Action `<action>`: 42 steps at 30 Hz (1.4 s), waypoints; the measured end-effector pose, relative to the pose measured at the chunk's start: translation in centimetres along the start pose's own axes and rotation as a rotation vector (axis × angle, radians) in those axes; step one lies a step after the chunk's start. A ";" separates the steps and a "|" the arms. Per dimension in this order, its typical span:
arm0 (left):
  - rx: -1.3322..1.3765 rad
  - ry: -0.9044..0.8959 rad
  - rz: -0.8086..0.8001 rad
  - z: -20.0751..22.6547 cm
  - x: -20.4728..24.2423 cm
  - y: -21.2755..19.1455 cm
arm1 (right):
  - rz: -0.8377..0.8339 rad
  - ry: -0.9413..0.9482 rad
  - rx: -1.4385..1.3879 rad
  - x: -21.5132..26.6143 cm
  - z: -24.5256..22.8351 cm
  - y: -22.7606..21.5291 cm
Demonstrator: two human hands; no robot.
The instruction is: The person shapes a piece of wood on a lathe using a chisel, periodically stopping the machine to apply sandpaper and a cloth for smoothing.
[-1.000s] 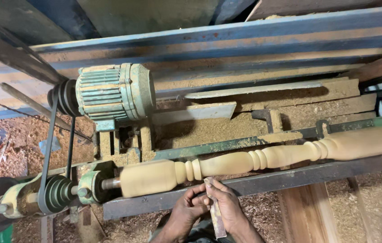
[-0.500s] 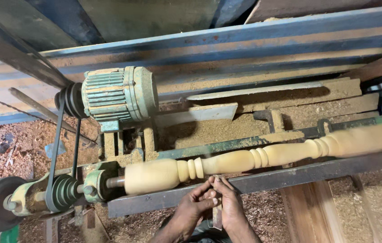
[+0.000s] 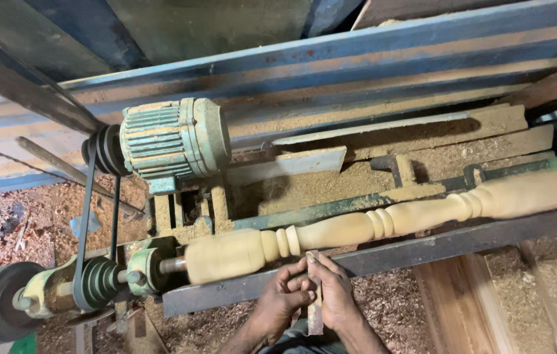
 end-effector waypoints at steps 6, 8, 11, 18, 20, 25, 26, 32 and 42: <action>-0.072 -0.008 -0.008 0.3 0.8 0.1 | -0.121 0.050 0.085 -0.2 0.4 0.3; -0.092 0.015 -0.009 0.7 0.8 0.5 | -0.133 0.058 0.146 -0.2 0.2 0.3; -0.113 -0.014 0.006 1.1 0.8 1.0 | -0.072 0.046 0.063 -0.2 0.2 0.2; -0.084 -0.118 0.050 1.2 0.5 1.2 | 0.050 -0.051 -0.130 -0.3 0.0 -0.4; -0.071 -0.084 0.027 1.2 0.3 1.2 | 0.091 -0.053 -0.148 -0.3 0.2 -0.6; -0.043 -0.088 -0.018 0.7 0.1 1.1 | 0.030 -0.151 -0.169 -0.3 0.3 -0.4; -0.067 -0.112 -0.004 0.7 0.0 1.0 | 0.032 -0.166 -0.178 -0.3 0.3 -0.3; -0.134 -0.150 0.043 0.6 0.5 0.6 | 0.093 -0.143 -0.180 -0.2 0.6 -0.4; -0.078 0.079 0.010 -0.2 1.6 0.2 | -0.066 0.008 0.087 0.0 0.3 0.7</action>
Point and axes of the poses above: each hand's wrist, its own x-axis away from the middle knuckle, its own y-axis out of the palm, z = x × y, the point moved 6 cm from there along -x, towards the middle knuckle, and after that the axes turned 14 degrees about -z, right-handed, at the moved point
